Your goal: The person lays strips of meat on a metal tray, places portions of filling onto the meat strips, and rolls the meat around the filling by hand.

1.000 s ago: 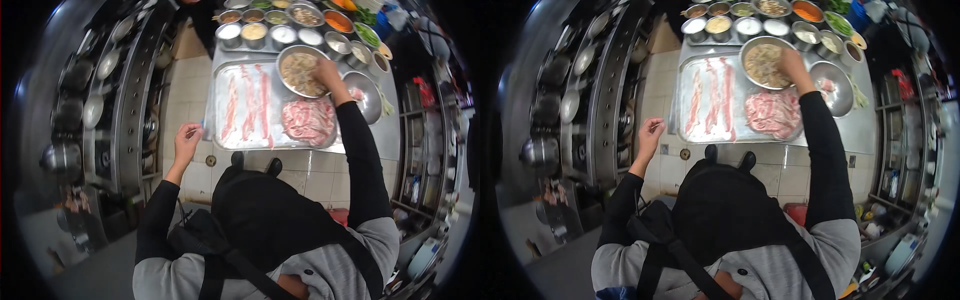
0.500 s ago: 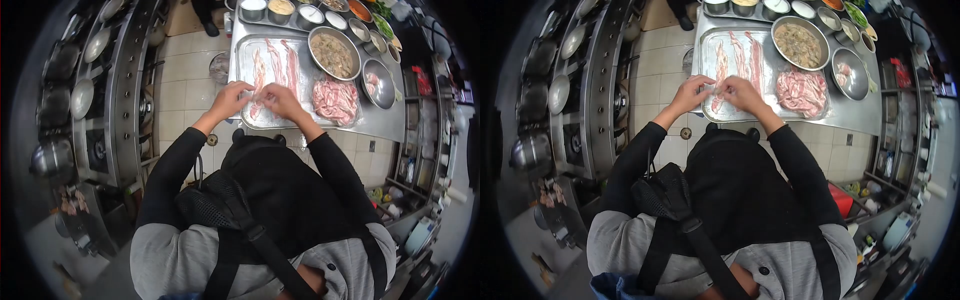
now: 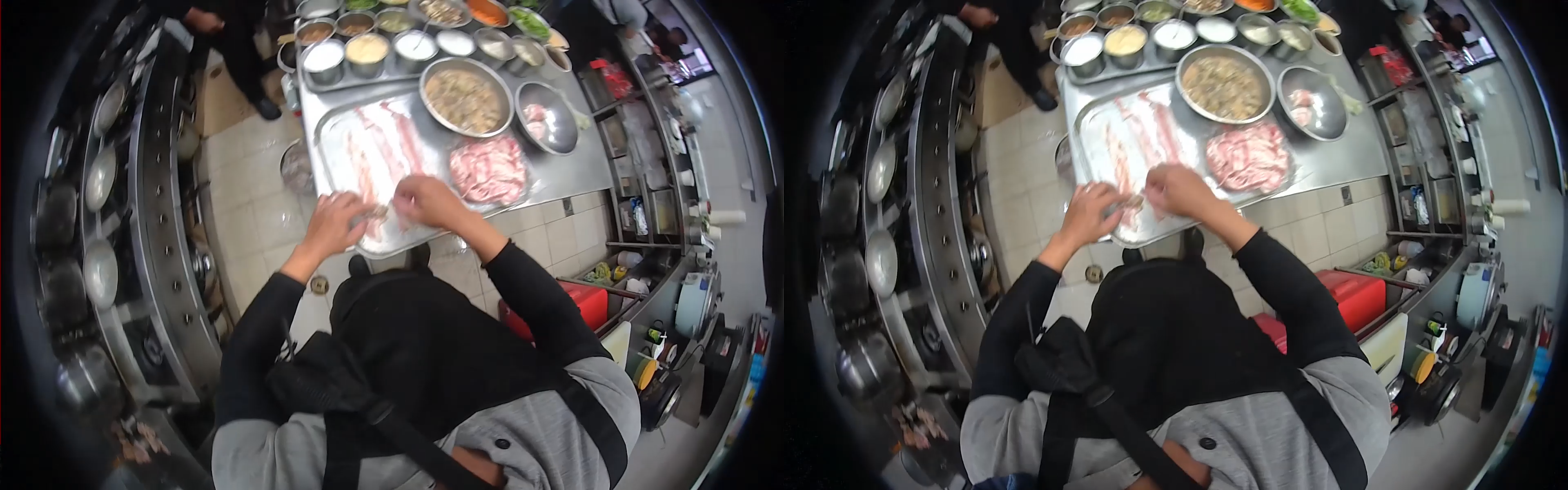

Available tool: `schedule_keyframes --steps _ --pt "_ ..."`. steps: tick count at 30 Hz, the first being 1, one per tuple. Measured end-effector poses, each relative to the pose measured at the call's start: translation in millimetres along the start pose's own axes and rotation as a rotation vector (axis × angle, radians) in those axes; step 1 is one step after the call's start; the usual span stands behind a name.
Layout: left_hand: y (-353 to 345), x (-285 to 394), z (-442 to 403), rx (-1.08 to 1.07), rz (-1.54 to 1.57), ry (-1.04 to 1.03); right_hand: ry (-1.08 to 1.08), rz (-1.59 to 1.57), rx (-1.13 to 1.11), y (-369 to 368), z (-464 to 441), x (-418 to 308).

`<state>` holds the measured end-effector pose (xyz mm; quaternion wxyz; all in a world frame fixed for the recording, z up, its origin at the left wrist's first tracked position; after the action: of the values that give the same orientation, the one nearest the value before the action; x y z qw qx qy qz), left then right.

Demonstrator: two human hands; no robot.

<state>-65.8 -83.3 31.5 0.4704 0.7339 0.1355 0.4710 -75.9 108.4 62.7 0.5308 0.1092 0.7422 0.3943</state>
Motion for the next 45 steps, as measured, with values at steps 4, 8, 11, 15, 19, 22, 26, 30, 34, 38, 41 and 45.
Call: schedule_keyframes --steps 4,8,11,15,19,22,26,30,34,38,41,45 --pt "22 17 15 0.111 0.052 0.082 -0.114 0.372 0.265 130 -45 103" --pt "31 6 37 0.226 0.044 0.177 0.113 0.563 -0.096 125 -73 151" --pt "32 0 50 0.254 0.063 0.277 -0.002 0.677 -0.231 119 -85 160" --pt "34 -5 63 0.362 0.140 0.348 -0.075 0.583 -0.175 155 -89 175" --pt "37 -9 61 0.473 0.280 0.441 -0.055 0.188 0.022 178 -72 113" --pt "34 -3 41 0.409 0.317 0.398 0.056 -0.039 -0.139 109 -51 72" --pt "27 9 9 0.343 0.375 0.333 0.346 -0.135 -0.221 8 -15 35" --pt "25 13 7 0.363 0.361 0.278 0.725 0.077 -0.072 -4 19 10" --pt "18 6 18 0.395 0.370 0.300 0.270 0.079 0.136 81 -17 62" --pt "25 9 24 0.401 0.380 0.363 -0.070 0.420 0.196 148 -66 129" --pt "24 9 27 0.412 0.385 0.362 -0.050 0.488 0.082 136 -84 157" --pt "29 2 33 0.436 0.366 0.360 -0.107 0.492 0.042 141 -94 154"
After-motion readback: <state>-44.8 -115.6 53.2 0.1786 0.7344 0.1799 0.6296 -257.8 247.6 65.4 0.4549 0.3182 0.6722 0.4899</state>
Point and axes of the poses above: each hand's wrist, its own z-axis away from the middle knuckle, its own y-axis out of the back of the hand, x = y × z, the point moved 7 cm from there along -z, towards the middle knuckle, and after that the axes turned 7 degrees about y, right-handed, at the moved point
